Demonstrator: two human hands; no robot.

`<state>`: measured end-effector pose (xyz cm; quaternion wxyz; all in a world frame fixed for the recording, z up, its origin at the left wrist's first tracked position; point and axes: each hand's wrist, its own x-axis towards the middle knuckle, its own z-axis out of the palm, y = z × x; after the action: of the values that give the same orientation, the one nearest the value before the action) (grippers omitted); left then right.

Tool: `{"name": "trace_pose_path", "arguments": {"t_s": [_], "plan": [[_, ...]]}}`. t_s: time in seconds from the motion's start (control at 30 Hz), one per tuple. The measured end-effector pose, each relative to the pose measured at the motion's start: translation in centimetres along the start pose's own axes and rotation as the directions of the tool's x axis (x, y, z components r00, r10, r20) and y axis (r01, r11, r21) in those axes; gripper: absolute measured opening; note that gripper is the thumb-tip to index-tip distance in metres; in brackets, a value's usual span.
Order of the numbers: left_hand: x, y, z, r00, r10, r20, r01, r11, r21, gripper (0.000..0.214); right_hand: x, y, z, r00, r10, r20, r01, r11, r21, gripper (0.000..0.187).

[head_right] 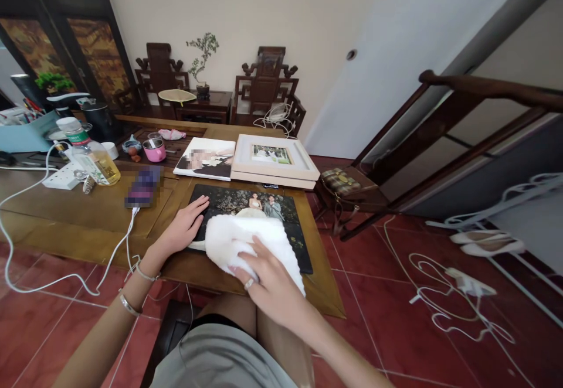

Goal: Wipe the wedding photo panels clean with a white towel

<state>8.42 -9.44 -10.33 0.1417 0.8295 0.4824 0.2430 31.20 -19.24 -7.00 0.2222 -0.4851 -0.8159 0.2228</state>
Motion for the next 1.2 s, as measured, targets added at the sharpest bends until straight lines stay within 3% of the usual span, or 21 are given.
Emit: {"name": "trace_pose_path", "arguments": {"t_s": [0.1, 0.27, 0.4, 0.53, 0.67, 0.77, 0.87, 1.0, 1.1, 1.2], "plan": [[0.1, 0.0, 0.0, 1.000, -0.001, 0.000, 0.001, 1.000, -0.010, 0.042, 3.5, 1.2, -0.2, 0.999, 0.040, -0.017, -0.039, 0.998, 0.043, 0.034], [0.1, -0.3, 0.1, 1.000, 0.016, -0.012, -0.016, 1.000, -0.026, 0.042, 10.9, 3.1, -0.8, 0.991, 0.009, -0.132, 0.003, 0.996, 0.092, 0.038], [0.2, -0.4, 0.1, 1.000, 0.026, -0.016, -0.026, 0.999, -0.033, 0.041, 13.7, 3.8, -1.1, 0.985, 0.022, -0.172, -0.009, 0.997, 0.079, 0.040], [0.2, -0.4, 0.2, 0.999, 0.026, -0.021, -0.027, 0.999, -0.032, 0.041, 11.8, 2.8, -0.3, 0.983, 0.021, -0.184, -0.013, 0.999, 0.042, 0.034], [0.1, -0.3, 0.2, 1.000, 0.018, -0.016, -0.018, 1.000, -0.021, 0.042, 6.3, 0.3, 0.8, 0.982, 0.024, -0.185, -0.033, 0.998, -0.046, 0.027], [0.1, -0.1, 0.1, 1.000, 0.011, -0.004, -0.011, 1.000, -0.011, 0.042, 1.9, -1.6, 1.1, 0.995, -0.044, -0.091, 0.039, 0.998, -0.058, 0.024], [0.0, 0.0, 0.0, 1.000, 0.010, -0.007, -0.010, 1.000, -0.003, 0.042, -0.7, -1.8, 0.8, 0.997, -0.074, -0.014, 0.073, 0.997, -0.038, 0.023], [0.0, -0.1, 0.1, 1.000, 0.013, -0.017, -0.013, 1.000, -0.014, 0.041, 0.4, 1.1, -0.1, 0.997, 0.058, -0.052, -0.059, 0.998, -0.024, 0.027], [0.0, -0.1, 0.1, 1.000, 0.013, -0.022, -0.014, 0.999, -0.039, 0.041, 3.9, 2.9, -0.7, 0.984, 0.110, -0.138, -0.120, 0.991, -0.065, 0.031], [0.0, -0.1, 0.0, 0.999, 0.015, -0.040, -0.019, 0.995, -0.096, 0.041, 7.4, 2.6, -0.4, 0.972, 0.100, -0.211, -0.135, 0.978, -0.160, 0.030]]}}
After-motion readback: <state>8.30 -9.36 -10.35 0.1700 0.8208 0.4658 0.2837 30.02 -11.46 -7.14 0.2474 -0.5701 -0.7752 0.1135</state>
